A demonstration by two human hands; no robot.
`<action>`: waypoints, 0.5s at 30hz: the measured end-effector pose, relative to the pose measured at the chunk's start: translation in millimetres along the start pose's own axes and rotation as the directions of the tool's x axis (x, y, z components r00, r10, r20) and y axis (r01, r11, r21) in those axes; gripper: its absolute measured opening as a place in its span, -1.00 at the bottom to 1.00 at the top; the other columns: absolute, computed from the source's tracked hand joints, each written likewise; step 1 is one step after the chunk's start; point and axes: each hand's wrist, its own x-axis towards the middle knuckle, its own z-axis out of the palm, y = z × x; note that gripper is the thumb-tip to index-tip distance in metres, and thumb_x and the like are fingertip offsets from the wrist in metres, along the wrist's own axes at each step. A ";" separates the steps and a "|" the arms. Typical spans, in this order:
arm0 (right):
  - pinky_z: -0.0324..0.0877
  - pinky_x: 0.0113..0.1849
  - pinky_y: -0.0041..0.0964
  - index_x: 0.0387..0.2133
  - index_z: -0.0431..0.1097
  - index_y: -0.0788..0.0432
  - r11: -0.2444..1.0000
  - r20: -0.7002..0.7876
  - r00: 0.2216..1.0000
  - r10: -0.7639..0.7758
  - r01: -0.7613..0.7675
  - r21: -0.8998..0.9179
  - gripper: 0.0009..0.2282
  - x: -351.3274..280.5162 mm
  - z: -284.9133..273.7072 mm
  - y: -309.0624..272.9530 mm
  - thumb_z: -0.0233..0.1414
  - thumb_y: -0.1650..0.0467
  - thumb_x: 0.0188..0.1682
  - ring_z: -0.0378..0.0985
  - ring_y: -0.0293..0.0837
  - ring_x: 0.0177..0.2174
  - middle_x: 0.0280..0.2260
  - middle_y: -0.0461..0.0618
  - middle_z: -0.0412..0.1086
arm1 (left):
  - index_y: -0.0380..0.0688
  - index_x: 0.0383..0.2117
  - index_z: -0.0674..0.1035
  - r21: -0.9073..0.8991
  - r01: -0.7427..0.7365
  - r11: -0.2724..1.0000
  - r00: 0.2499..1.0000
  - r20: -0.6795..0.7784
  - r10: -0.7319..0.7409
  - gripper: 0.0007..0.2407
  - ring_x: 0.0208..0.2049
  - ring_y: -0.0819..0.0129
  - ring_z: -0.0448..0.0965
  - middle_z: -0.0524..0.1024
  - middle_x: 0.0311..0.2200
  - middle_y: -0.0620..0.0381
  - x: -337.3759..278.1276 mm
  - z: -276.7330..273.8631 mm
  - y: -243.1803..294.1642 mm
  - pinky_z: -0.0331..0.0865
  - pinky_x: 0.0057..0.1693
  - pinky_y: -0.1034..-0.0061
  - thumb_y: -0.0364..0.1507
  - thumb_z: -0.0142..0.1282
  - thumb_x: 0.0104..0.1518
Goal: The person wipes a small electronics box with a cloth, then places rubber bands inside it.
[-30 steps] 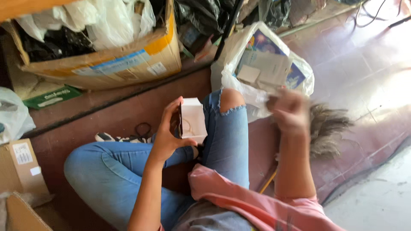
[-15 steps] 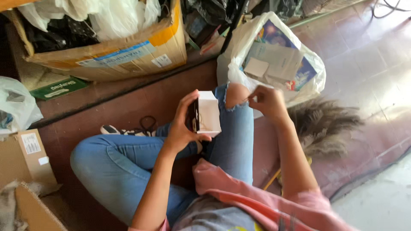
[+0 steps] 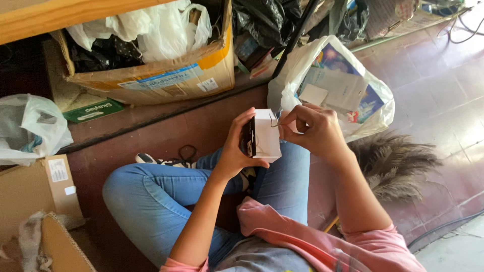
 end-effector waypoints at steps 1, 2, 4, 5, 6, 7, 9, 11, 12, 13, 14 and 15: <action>0.47 -0.29 -0.24 -0.31 0.68 0.10 1.000 0.028 0.999 -0.022 0.022 0.002 -0.86 3.9 -0.5 -1.5 0.50 0.49 -0.02 0.37 -0.06 -0.57 -0.68 -0.15 0.21 | -0.09 0.67 0.41 -0.027 -0.008 1.000 1.000 -0.006 0.008 0.18 0.77 -0.02 0.19 0.23 0.73 -0.08 5.1 0.6 1.6 0.03 0.80 -0.02 -0.16 0.93 -0.26; 0.47 -0.29 -0.24 -0.31 0.68 0.10 1.000 0.028 0.999 -0.022 0.022 0.002 -0.86 6.2 -0.3 -11.3 0.50 0.49 -0.02 0.37 -0.06 -0.57 -0.68 -0.15 0.21 | -0.09 0.67 0.41 -0.027 -0.008 1.000 1.000 -0.006 0.008 0.18 0.77 -0.02 0.19 0.23 0.73 -0.08 4.3 -0.5 4.0 0.03 0.80 -0.02 -0.16 0.93 -0.26; 0.47 -0.32 -0.10 -0.32 0.68 0.10 0.998 0.109 0.992 -0.058 0.059 -0.005 -0.86 14.2 -3.3 -29.7 0.49 0.44 -0.04 0.44 0.01 -0.57 -0.67 -0.10 0.25 | -0.04 0.69 0.39 -0.054 0.023 0.998 1.000 0.009 -0.022 0.20 0.77 -0.06 0.16 0.18 0.75 -0.06 7.4 -0.3 8.0 0.16 0.75 -0.08 -0.18 0.93 -0.26; 0.47 -0.32 -0.10 -0.32 0.68 0.10 0.998 0.103 0.992 -0.066 0.068 -0.010 -0.86 13.5 -1.8 -30.4 0.49 0.44 -0.04 0.44 0.01 -0.57 -0.67 -0.10 0.25 | -0.04 0.69 0.39 -0.053 0.012 0.999 1.000 0.011 -0.011 0.20 0.77 -0.06 0.16 0.18 0.75 -0.06 7.6 -0.4 9.9 0.16 0.75 -0.08 -0.18 0.93 -0.26; 0.50 -0.33 -0.08 -0.32 0.67 0.06 0.996 0.124 0.990 -0.064 0.071 -0.053 -0.87 12.9 -0.8 -31.0 0.49 0.42 -0.03 0.47 0.03 -0.57 -0.67 -0.10 0.27 | -0.03 0.69 0.39 -0.059 0.022 0.998 1.000 0.008 -0.022 0.19 0.77 -0.07 0.15 0.16 0.75 -0.06 8.1 -0.1 12.0 0.16 0.75 -0.08 -0.16 0.93 -0.25; 0.53 -0.33 -0.05 -0.33 0.67 0.01 0.993 0.144 0.988 -0.058 0.072 -0.095 -0.87 11.2 0.9 -31.9 0.48 0.39 -0.02 0.51 0.05 -0.57 -0.66 -0.10 0.29 | -0.02 0.69 0.38 -0.065 0.036 0.997 0.999 0.009 -0.035 0.19 0.77 -0.07 0.14 0.14 0.75 -0.06 7.5 -0.4 14.5 0.17 0.75 -0.08 -0.15 0.92 -0.24; 0.52 -0.36 -0.06 -0.34 0.67 0.05 0.987 0.152 0.984 -0.089 0.108 -0.121 -0.91 11.0 -0.4 -38.9 0.44 0.42 0.03 0.49 0.06 -0.56 -0.67 -0.08 0.28 | 0.00 0.70 0.38 -0.058 0.025 0.998 1.000 0.010 -0.025 0.19 0.78 -0.09 0.12 0.10 0.76 -0.06 9.6 -1.4 17.2 0.17 0.75 -0.09 -0.15 0.91 -0.23; 0.51 -0.38 -0.07 -0.35 0.68 0.08 0.979 0.163 0.980 -0.115 0.139 -0.147 -0.93 9.8 -1.2 -40.3 0.40 0.45 0.08 0.48 0.06 -0.54 -0.68 -0.06 0.27 | 0.02 0.70 0.37 -0.053 0.019 0.998 1.000 0.011 -0.018 0.19 0.78 -0.11 0.10 0.06 0.77 -0.06 9.1 -0.5 18.6 0.17 0.74 -0.11 -0.16 0.91 -0.22; 0.47 -0.40 -0.15 -0.33 0.71 0.02 0.970 0.146 0.980 -0.138 0.163 -0.178 -0.93 9.9 -1.5 -38.4 0.42 0.43 0.12 0.42 -0.02 -0.53 -0.67 -0.11 0.25 | 0.02 0.70 0.37 -0.072 0.039 0.997 0.999 0.001 -0.040 0.19 0.77 -0.15 0.11 0.04 0.76 -0.09 8.4 0.3 19.1 0.17 0.74 -0.14 -0.17 0.92 -0.24; 0.43 -0.41 -0.23 -0.32 0.73 -0.05 0.960 0.131 0.978 -0.163 0.188 -0.208 -0.92 9.9 -1.5 -36.3 0.44 0.41 0.16 0.36 -0.10 -0.53 -0.66 -0.17 0.24 | 0.02 0.70 0.38 -0.090 0.060 0.994 0.998 -0.011 -0.061 0.20 0.76 -0.19 0.11 0.03 0.74 -0.11 7.1 1.2 19.5 0.18 0.73 -0.17 -0.18 0.93 -0.26; 0.43 -0.41 -0.23 -0.32 0.73 -0.05 0.959 0.128 0.978 -0.164 0.189 -0.210 -0.92 9.1 -3.7 -36.0 0.44 0.41 0.16 0.36 -0.10 -0.53 -0.66 -0.17 0.24 | 0.02 0.70 0.38 -0.090 0.057 0.994 0.998 -0.009 -0.058 0.20 0.76 -0.19 0.11 0.03 0.74 -0.11 6.9 1.2 16.6 0.18 0.73 -0.17 -0.18 0.93 -0.26; 0.44 -0.40 -0.24 -0.27 0.77 -0.06 0.972 0.106 0.984 -0.141 0.158 -0.173 -0.95 9.0 -5.4 -35.8 0.47 0.39 0.13 0.35 -0.09 -0.52 -0.66 -0.15 0.25 | 0.00 0.69 0.38 -0.108 0.059 0.992 0.998 -0.007 -0.060 0.22 0.73 -0.12 0.18 0.07 0.69 -0.11 7.2 0.3 13.9 0.19 0.72 -0.13 -0.19 0.94 -0.30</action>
